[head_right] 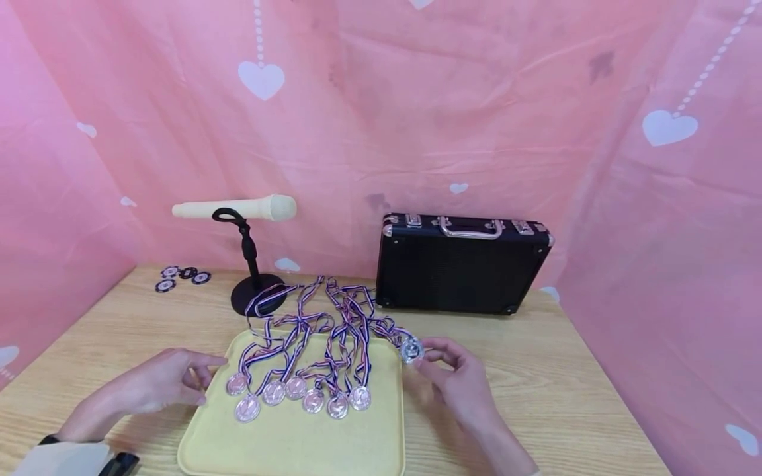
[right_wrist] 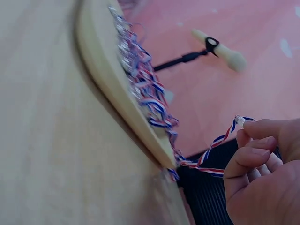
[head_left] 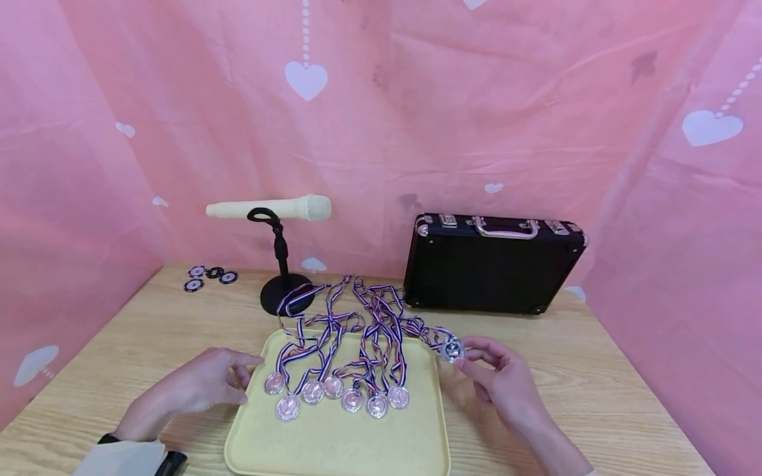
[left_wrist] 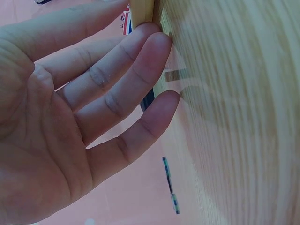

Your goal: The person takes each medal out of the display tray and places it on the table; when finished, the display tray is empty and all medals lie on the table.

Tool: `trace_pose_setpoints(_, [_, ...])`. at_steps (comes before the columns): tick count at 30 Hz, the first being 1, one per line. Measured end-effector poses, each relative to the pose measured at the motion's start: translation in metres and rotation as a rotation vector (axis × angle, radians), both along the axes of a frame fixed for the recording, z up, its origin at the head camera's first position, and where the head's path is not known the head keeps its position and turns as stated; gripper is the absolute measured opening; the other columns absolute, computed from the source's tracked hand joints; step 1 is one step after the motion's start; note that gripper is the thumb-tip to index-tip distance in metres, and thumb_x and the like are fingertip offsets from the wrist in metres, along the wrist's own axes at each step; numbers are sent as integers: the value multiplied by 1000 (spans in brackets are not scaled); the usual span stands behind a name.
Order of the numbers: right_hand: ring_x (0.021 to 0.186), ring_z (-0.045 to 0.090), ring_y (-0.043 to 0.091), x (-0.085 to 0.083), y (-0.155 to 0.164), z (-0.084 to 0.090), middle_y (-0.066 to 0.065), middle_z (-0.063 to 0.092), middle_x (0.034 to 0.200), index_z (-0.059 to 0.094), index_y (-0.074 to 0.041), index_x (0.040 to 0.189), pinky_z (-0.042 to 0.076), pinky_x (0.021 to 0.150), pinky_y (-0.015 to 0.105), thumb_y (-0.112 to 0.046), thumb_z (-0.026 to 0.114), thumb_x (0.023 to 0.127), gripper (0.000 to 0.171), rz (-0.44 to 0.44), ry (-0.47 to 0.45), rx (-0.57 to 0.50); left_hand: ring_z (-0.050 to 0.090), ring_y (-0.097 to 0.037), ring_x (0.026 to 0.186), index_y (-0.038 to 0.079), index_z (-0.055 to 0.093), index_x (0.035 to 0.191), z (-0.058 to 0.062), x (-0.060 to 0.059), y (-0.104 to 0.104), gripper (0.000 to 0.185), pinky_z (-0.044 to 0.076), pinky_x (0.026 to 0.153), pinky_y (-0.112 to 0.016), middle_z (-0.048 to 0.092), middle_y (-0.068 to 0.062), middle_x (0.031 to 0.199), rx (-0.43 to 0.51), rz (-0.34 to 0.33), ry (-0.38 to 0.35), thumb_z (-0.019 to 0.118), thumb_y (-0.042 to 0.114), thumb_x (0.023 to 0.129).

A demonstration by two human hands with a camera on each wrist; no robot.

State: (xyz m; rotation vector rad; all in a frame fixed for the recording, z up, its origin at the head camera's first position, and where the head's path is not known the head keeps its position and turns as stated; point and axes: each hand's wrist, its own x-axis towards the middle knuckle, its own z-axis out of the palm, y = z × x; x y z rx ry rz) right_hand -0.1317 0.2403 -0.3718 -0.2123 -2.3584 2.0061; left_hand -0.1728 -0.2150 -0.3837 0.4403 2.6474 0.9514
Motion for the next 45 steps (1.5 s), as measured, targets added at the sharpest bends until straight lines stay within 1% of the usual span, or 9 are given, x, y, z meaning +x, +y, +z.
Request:
trace_pose_setpoints(3, [47,37,5,-6,9,5,-9,70,85,73,-16,115,29,44,22,-1,74,94,26,-27,23,-67,63,-13,78,-8,64,138,-1,0,-1,65,51,65,-23,67,0,86,0,-16,9,85,-4,76])
trace_pose_setpoints(7, [48,39,4,-13,20,14,-12,69,83,74,-27,103,29,45,22,1,72,95,29,-52,73,-137,62,-15,78,-7,64,139,-2,2,-1,65,51,64,-23,66,0,86,2,5,-14,85,-4,77])
trace_pose_setpoints(13, [49,39,5,-27,36,43,-11,70,80,74,-24,103,18,50,31,4,69,98,29,-40,182,-226,62,-14,77,-9,64,138,-4,3,-4,64,50,64,-23,66,0,86,9,-10,4,85,-4,77])
trace_pose_setpoints(16, [49,39,6,-32,40,49,-11,71,79,74,-23,103,16,54,36,4,69,98,28,-37,209,-250,62,-13,77,-8,64,138,-3,3,-3,64,50,64,-23,66,0,86,1,0,1,85,-4,77])
trace_pose_setpoints(19, [50,41,6,-29,41,39,-11,71,80,74,-26,103,22,48,28,2,71,97,28,-58,156,-200,61,-15,77,-6,65,138,-2,2,-2,65,49,63,-23,67,0,86,-13,21,-6,86,-4,77])
trace_pose_setpoints(23, [51,45,5,-18,39,12,-13,71,83,71,-20,114,39,47,21,-2,72,97,25,-78,17,-57,59,-16,78,-5,65,138,-2,1,1,64,47,61,-24,67,0,86,-25,32,-19,86,-3,77])
trace_pose_setpoints(27, [49,44,7,-8,33,-14,-9,72,82,63,-4,133,40,44,22,-2,71,96,37,-42,-65,69,60,-15,78,-5,65,139,0,0,1,64,48,63,-24,67,1,87,-27,23,-19,86,-2,78])
trace_pose_setpoints(30, [46,42,9,-5,29,-27,-5,71,78,60,0,137,39,43,23,-3,75,94,46,-14,-97,88,61,-14,78,-6,65,138,0,0,-1,64,48,63,-24,67,0,87,-27,14,-9,86,-2,78])
trace_pose_setpoints(45, [41,46,11,-4,23,-32,1,58,64,65,1,125,41,40,25,-10,83,88,43,33,-145,237,59,-15,80,-4,65,139,2,1,1,64,47,64,-24,67,0,88,-36,29,-21,85,-1,79])
